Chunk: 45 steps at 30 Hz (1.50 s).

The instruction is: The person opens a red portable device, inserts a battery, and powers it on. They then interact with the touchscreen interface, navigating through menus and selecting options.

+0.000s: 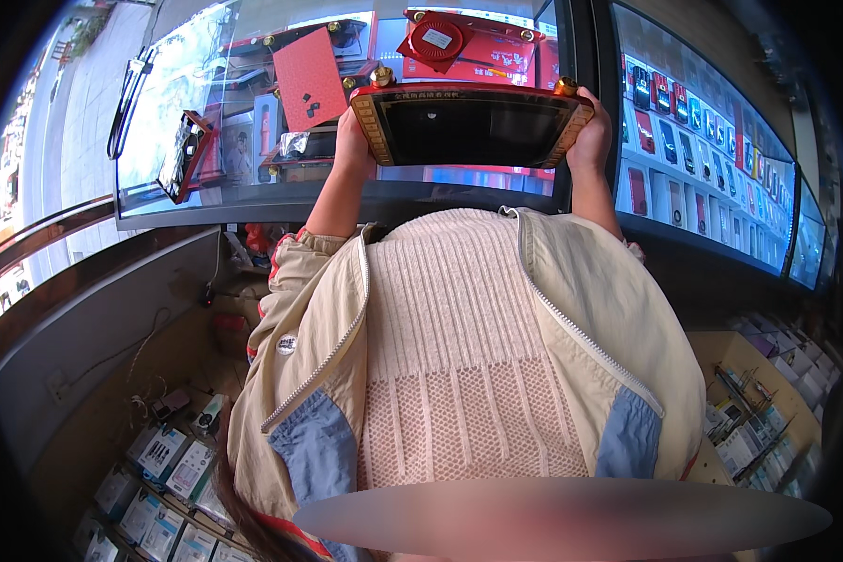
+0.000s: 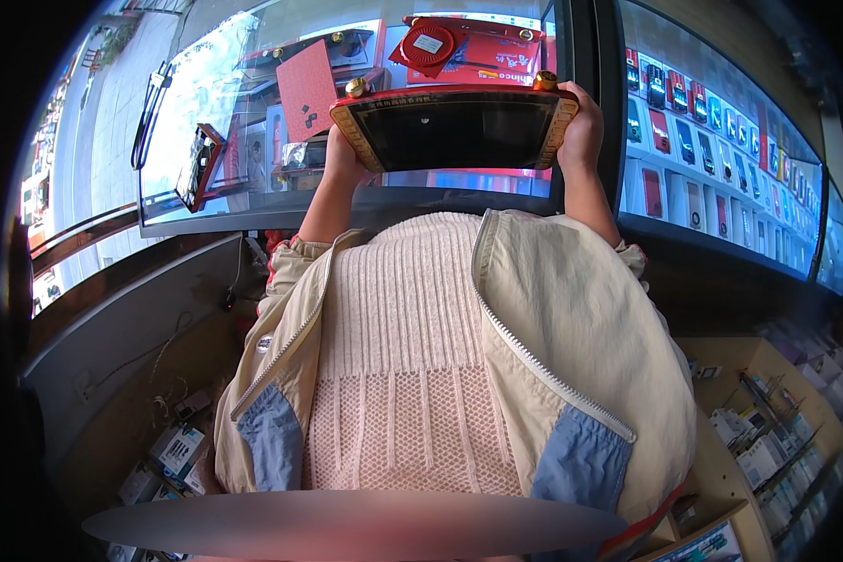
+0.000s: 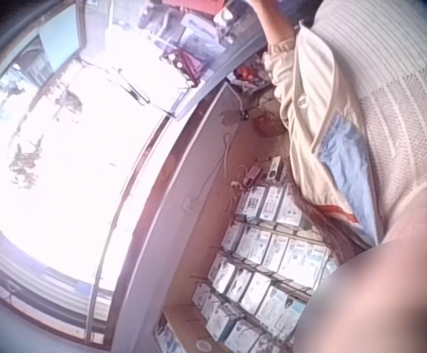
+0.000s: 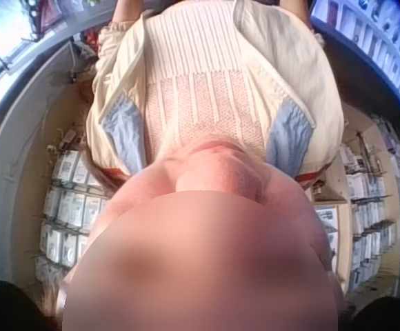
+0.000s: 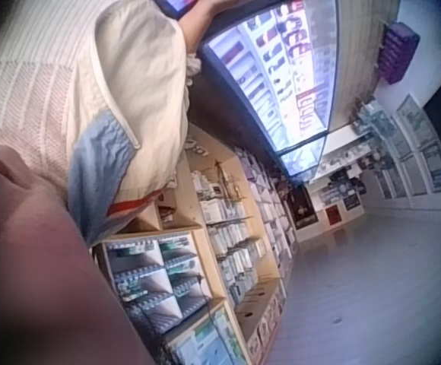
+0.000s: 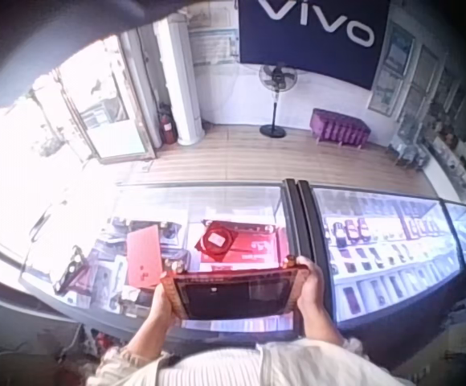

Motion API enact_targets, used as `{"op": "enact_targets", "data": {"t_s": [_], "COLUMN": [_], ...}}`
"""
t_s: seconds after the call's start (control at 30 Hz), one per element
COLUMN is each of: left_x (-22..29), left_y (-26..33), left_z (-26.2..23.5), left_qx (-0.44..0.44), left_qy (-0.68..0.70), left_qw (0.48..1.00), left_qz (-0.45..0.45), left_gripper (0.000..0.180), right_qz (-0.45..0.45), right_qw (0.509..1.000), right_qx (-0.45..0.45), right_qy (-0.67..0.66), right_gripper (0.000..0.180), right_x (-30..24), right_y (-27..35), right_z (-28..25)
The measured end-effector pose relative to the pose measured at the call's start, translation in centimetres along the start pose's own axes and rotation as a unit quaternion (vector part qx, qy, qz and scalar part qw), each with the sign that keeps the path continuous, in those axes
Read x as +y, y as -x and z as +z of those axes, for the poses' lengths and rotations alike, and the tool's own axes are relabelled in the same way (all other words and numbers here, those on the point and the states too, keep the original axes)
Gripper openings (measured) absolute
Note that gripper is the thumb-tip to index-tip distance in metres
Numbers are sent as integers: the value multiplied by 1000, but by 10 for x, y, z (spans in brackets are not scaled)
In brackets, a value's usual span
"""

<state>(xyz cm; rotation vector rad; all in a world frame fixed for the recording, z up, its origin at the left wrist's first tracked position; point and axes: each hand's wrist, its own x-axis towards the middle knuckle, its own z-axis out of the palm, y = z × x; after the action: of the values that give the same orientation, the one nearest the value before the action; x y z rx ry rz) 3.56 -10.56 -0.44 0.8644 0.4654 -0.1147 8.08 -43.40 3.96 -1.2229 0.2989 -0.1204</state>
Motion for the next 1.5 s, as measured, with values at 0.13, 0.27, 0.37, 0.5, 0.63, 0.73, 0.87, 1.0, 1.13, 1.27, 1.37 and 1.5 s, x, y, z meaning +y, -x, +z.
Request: {"op": "enact_targets", "data": {"t_s": [0.13, 0.27, 0.37, 0.5, 0.63, 0.73, 0.87, 1.0, 1.13, 1.27, 1.37, 1.5], "left_x": [1, 1, 0, -1, -1, 1, 2, 3, 1, -2, -3, -1], "left_y": [2, 2, 0, 0, 0, 3, 4, 6, 3, -1, -2, -1], "left_z": [3, 3, 0, 0, 1, 3, 3, 7, 3, -3, -3, 0], "left_qx": [3, 3, -1, 7, 9, 10, 5, 2, 5, 1, -4, 0], "left_qy": [-2, 6, 14, 10, 0, -10, -9, -12, -11, 2, 13, 3], "left_qw": [1000, 1000, 1000, 1000, 1000, 1000, 1000, 1000, 1000, 1000, 1000, 1000], "left_qz": [3, -9, -16, -15, 5, 17, 10, 12, 15, 7, 5, 10], "left_gripper": [28, 28, 29, 29, 30, 30, 30, 30, 30, 29, 29, 29], "right_qz": [0, -4, -6, -2, 3, 5, 5, 7, 4, 4, 5, 3], "right_qw": [1000, 1000, 1000, 1000, 1000, 1000, 1000, 1000, 1000, 1000, 1000, 1000], "right_qx": [-1, -6, 3, 3, 6, 8, 12, 3, -1, 1, 1, 2], "right_qy": [3, 11, 10, 11, 13, 12, 14, -6, -6, -1, -8, -5], "right_gripper": [35, 35, 36, 36, 36, 35, 35, 35, 35, 35, 35, 35], "right_x": [-1, -1, 1, 1, 0, 1, -2, 6, 5, 2, 6, 6], "right_y": [2, 2, 2, 0, 1, 0, 3, -4, -3, -1, -3, -3], "right_z": [1, 0, 0, -1, 0, -1, 2, -5, -5, -2, -4, -5]}}
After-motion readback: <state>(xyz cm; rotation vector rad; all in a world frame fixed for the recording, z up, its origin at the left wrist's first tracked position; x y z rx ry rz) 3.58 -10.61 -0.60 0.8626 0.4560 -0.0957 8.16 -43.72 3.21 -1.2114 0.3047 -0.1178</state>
